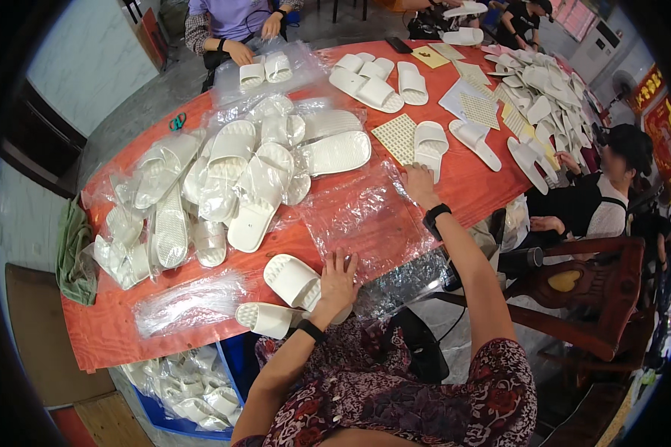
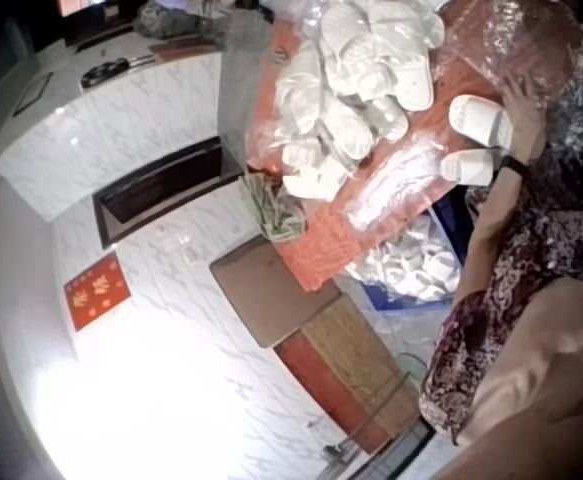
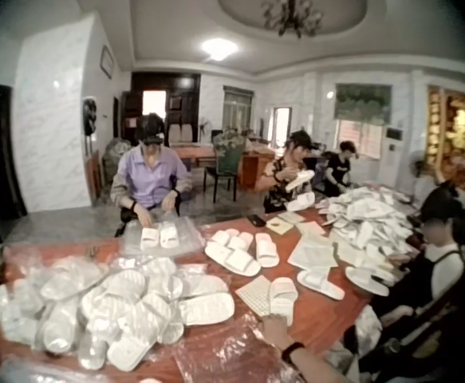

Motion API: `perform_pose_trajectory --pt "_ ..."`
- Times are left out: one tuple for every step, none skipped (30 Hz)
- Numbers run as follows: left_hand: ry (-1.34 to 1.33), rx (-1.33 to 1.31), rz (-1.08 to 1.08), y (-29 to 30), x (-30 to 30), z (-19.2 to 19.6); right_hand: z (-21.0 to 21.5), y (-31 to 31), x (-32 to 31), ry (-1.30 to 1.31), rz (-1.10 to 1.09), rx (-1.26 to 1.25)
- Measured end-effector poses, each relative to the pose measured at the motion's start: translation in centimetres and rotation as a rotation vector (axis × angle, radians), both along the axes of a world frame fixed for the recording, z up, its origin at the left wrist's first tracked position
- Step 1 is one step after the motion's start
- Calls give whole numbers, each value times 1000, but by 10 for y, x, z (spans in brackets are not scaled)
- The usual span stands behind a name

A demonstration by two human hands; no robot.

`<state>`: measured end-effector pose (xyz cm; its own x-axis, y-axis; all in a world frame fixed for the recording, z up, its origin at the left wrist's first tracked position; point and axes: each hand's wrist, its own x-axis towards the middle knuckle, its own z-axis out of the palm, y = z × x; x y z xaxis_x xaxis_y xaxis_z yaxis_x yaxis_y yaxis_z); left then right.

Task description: Pack a pair of white sandals into a plastic bag.

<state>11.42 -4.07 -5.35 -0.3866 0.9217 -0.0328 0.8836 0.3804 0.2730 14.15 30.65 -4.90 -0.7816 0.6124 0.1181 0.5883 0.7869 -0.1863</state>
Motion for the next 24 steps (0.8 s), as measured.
perform_pose_trajectory --pt "-2 -2 1 1 0 0 -4 3 -1 17 -42 59" --pt "-3 24 -10 2 0 0 -9 6 -3 35 -82 117" --pt "-4 49 -19 2 1 0 -13 9 -3 35 -78 113" --pt "-4 44 -11 3 0 -1 -20 13 -5 57 -89 188" --pt "0 51 -26 4 0 -1 -26 18 -5 81 -103 264" --pt "5 59 -41 6 0 -2 -30 23 -5 56 -119 311" --pt "5 49 -28 4 -1 -4 -31 22 -8 57 -106 301" --pt "6 74 -22 3 -1 -5 -32 22 -9 16 -104 322" --pt "8 100 -18 2 -2 -7 -32 22 -11 -27 -104 344" --pt "6 94 -14 1 -2 -7 -31 21 -11 -57 -95 341" --pt "-22 91 -11 1 -2 -7 -29 21 -11 -59 -92 336" --pt "-50 90 -10 1 -2 -6 -26 24 -9 -70 -116 309" --pt "-50 92 -11 2 -2 -6 -22 28 -7 -79 -143 285" --pt "-21 111 -23 4 -2 -6 -19 31 -4 3 -212 264" --pt "7 132 -36 6 -2 -6 -16 33 2 1 -219 269" --pt "6 128 -32 6 -3 -5 -9 28 3 125 -252 234" --pt "-6 67 -31 5 -4 -1 1 22 7 247 -287 199" --pt "-19 6 -33 6 -5 2 10 16 12 396 -268 208" --pt "-25 9 -40 8 -5 2 18 13 19 390 -274 213" --pt "-21 -5 -40 11 -7 2 26 10 25 508 -261 219" --pt "-17 -20 -41 14 -8 2 33 6 31 627 -247 225" --pt "-21 -15 -50 18 -10 2 45 -3 40 670 -218 167" --pt "-14 -21 -49 18 -13 0 61 -20 43 666 -217 165" --pt "-7 -28 -47 17 -14 -2 79 -42 44 687 -168 135"
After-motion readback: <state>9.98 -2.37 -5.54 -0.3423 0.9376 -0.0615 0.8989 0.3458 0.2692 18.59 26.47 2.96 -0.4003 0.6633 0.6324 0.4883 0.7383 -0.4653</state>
